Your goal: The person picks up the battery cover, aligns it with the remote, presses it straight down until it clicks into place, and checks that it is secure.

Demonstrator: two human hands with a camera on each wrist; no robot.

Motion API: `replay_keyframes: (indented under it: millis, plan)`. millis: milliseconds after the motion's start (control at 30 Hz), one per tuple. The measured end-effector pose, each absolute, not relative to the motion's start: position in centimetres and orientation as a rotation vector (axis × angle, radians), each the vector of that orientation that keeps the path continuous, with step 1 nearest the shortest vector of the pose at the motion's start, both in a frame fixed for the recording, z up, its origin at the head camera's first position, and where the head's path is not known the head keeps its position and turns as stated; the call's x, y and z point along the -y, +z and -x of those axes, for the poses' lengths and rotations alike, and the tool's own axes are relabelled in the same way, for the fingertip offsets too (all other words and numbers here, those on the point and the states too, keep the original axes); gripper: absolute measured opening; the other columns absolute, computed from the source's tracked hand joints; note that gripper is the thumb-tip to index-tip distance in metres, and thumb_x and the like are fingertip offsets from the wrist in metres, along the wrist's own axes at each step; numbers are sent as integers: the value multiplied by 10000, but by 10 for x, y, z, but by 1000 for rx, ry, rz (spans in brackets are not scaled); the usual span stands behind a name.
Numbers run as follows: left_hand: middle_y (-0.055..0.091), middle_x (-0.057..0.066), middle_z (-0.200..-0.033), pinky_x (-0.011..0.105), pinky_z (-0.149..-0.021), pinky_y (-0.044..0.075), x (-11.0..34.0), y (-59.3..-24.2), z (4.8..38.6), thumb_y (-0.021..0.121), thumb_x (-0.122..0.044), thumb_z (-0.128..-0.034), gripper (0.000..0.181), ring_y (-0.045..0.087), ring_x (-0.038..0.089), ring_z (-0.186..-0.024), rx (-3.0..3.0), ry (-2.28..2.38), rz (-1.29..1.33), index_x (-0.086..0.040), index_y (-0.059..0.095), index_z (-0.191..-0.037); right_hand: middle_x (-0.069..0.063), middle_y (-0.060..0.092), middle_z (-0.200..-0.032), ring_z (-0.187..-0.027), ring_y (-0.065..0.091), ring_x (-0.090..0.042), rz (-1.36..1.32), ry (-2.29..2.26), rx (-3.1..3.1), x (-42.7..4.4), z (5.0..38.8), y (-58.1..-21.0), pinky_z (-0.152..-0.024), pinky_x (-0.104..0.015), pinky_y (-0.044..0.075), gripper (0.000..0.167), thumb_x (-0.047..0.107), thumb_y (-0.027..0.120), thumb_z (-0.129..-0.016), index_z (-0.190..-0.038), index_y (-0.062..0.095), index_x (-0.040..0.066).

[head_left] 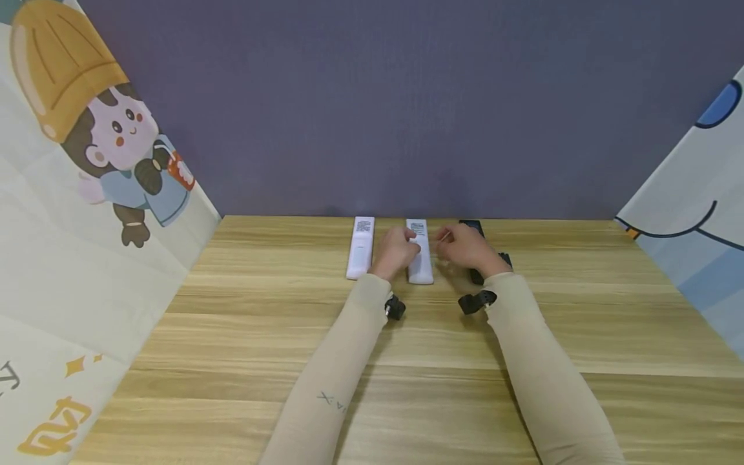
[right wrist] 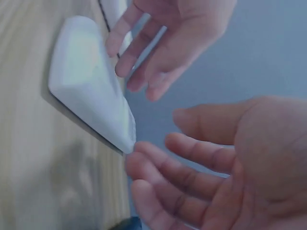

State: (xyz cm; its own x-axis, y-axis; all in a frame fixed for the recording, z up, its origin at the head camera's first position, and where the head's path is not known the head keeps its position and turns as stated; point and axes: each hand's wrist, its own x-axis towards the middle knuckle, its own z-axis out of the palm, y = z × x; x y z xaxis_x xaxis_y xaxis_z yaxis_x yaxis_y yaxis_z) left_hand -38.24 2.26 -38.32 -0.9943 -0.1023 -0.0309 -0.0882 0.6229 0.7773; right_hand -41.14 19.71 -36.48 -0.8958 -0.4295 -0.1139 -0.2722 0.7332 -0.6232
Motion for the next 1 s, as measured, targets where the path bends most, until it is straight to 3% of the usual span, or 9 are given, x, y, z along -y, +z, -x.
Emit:
replay_keyframes:
  millis: [167,367,567,733,1000]
  plan:
    - [718,76,-1249,383,-985,536,-24,-380,382,688,-175,-936,312,665,243,-1156,2737,-1349,-127,-103,714,-1238,-232,672,-1133,-974,689,-398,552,-1047,-2740,-211,413,-356,-765,-390,550,321,213,516,-1055,-1291,596,12]
    - [743,29,-1101,338,-835,551,-27,-378,390,680,-156,-940,271,683,198,-994,2603,-1418,-71,-123,725,-1205,-152,696,-1005,-915,680,-368,542,-1097,-2813,-227,424,-344,-725,-350,515,294,241,530,-1056,-1254,621,43]
    - [748,24,-988,252,-708,508,-32,-374,398,677,-129,-943,201,673,169,-888,2485,-1480,-34,-151,753,-1128,-185,684,-1068,-879,680,-321,524,-1143,-2843,-241,437,-335,-689,-344,517,299,249,531,-1063,-1256,615,38]
    - [744,40,-990,246,-702,508,-37,-372,405,678,-128,-952,179,669,178,-894,2421,-1534,-62,-145,755,-1112,-163,699,-1029,-842,668,-299,549,-1176,-2877,-252,450,-332,-658,-361,508,280,254,530,-1064,-1236,624,54]
    - [736,65,-973,210,-673,498,-47,-369,417,691,-103,-932,166,657,133,-817,2309,-1646,-99,-123,754,-1084,-190,689,-1058,-802,671,-199,600,-1181,-2909,-266,468,-327,-728,-402,570,295,275,534,-1063,-1228,625,48]
